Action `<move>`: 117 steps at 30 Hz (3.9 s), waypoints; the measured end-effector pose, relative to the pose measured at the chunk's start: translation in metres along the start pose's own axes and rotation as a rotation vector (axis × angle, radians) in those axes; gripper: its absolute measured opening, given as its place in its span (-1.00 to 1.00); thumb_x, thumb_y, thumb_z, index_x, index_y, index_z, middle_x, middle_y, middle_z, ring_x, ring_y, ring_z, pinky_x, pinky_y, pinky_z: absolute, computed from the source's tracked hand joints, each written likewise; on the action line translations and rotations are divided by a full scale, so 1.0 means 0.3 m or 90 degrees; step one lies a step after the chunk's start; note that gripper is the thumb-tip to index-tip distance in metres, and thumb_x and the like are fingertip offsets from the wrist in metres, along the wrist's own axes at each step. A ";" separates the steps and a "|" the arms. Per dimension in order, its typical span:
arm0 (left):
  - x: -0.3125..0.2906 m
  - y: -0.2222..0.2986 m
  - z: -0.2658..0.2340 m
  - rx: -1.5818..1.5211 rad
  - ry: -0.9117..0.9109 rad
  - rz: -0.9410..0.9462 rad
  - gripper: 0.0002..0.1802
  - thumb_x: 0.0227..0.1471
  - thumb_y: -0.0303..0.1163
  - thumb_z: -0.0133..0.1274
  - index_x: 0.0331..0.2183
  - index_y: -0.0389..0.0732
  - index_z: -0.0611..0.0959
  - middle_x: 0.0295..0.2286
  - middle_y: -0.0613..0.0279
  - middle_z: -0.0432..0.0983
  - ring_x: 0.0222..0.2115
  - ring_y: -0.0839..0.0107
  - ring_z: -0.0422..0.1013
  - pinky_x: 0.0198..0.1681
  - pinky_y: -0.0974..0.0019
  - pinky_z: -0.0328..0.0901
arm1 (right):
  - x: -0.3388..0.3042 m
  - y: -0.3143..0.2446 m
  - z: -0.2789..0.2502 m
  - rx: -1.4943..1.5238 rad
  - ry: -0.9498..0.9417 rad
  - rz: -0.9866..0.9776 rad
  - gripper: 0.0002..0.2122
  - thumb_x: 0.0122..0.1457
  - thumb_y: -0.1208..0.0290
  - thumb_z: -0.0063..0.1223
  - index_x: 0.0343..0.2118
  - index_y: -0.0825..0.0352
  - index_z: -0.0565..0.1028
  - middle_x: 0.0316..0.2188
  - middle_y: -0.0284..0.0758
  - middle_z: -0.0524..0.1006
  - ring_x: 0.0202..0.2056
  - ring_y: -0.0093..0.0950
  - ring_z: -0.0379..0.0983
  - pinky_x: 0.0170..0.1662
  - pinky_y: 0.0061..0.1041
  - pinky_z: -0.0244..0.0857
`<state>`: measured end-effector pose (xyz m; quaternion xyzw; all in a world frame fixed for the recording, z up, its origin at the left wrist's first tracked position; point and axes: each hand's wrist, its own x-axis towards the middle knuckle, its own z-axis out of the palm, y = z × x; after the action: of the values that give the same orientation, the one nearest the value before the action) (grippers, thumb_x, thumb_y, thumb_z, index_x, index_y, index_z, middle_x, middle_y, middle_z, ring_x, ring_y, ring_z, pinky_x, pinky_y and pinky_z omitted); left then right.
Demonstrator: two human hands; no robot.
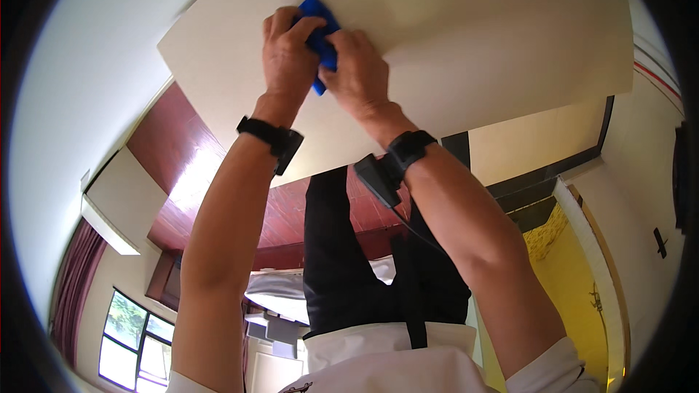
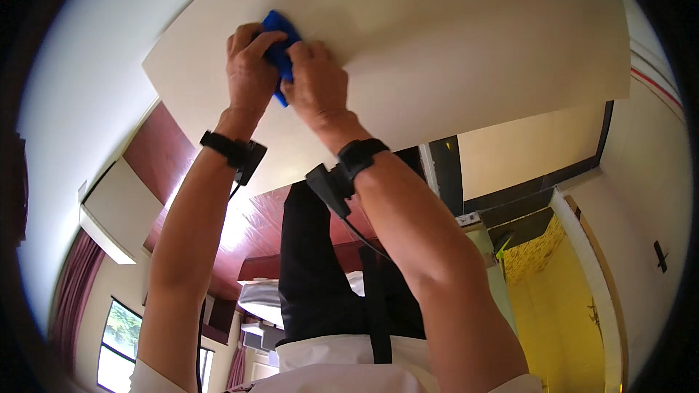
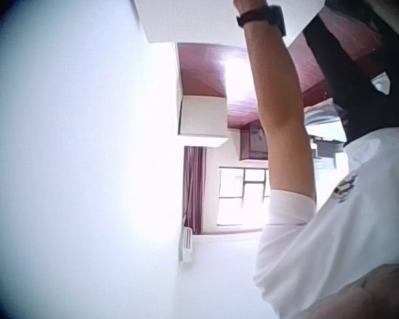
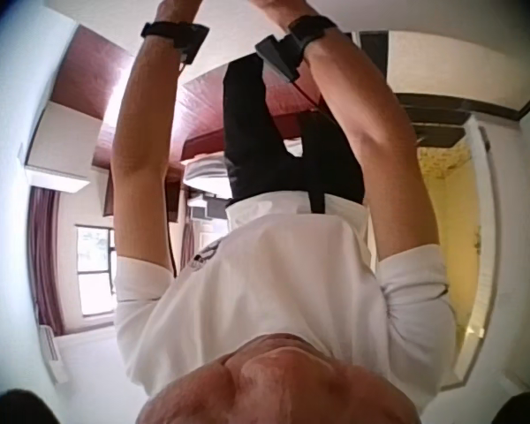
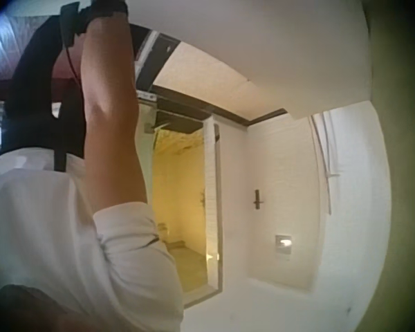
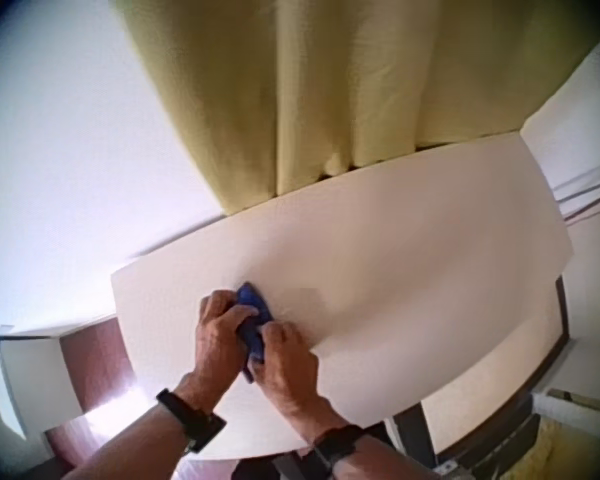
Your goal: The recorder is wiping the top surface of a white desk using a blue cloth.
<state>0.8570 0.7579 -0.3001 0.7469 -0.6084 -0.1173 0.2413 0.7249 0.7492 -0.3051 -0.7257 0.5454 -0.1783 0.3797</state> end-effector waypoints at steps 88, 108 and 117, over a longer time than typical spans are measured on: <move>0.671 0.619 0.436 -0.175 -0.194 0.064 -0.51 0.15 -0.22 0.06 0.13 -0.03 0.58 0.26 -0.12 0.19 0.21 -0.13 0.22 0.18 -0.16 0.25 | 0.617 0.553 -0.625 -0.085 0.206 -0.040 -0.71 0.09 0.29 0.25 -0.16 0.30 0.56 -0.31 -0.08 0.65 -0.23 -0.01 0.60 -0.20 -0.20 0.47; 0.258 -0.190 -0.092 -0.039 -0.044 -0.047 -0.49 -0.02 -0.26 0.20 0.04 0.15 0.63 0.14 -0.08 0.34 0.07 -0.19 0.37 0.06 -0.09 0.40 | 0.427 -0.094 0.157 -0.185 0.064 -0.173 -0.67 0.10 0.39 0.22 -0.05 0.26 0.54 -0.28 -0.06 0.53 -0.20 -0.02 0.53 -0.19 -0.10 0.46; 0.076 -0.558 -0.315 0.062 0.034 -0.110 -0.47 0.06 -0.31 0.17 0.11 0.15 0.58 0.17 -0.06 0.33 0.12 -0.19 0.34 0.13 -0.11 0.36 | 0.407 -0.384 0.498 -0.184 -0.039 -0.304 -0.69 0.11 0.31 0.26 -0.10 0.29 0.57 -0.27 -0.06 0.53 -0.25 -0.04 0.57 -0.21 -0.14 0.50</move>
<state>1.0492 0.7803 -0.3007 0.8105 -0.5398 -0.0878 0.2100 0.9428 0.7028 -0.3350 -0.8854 0.3669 -0.1609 0.2356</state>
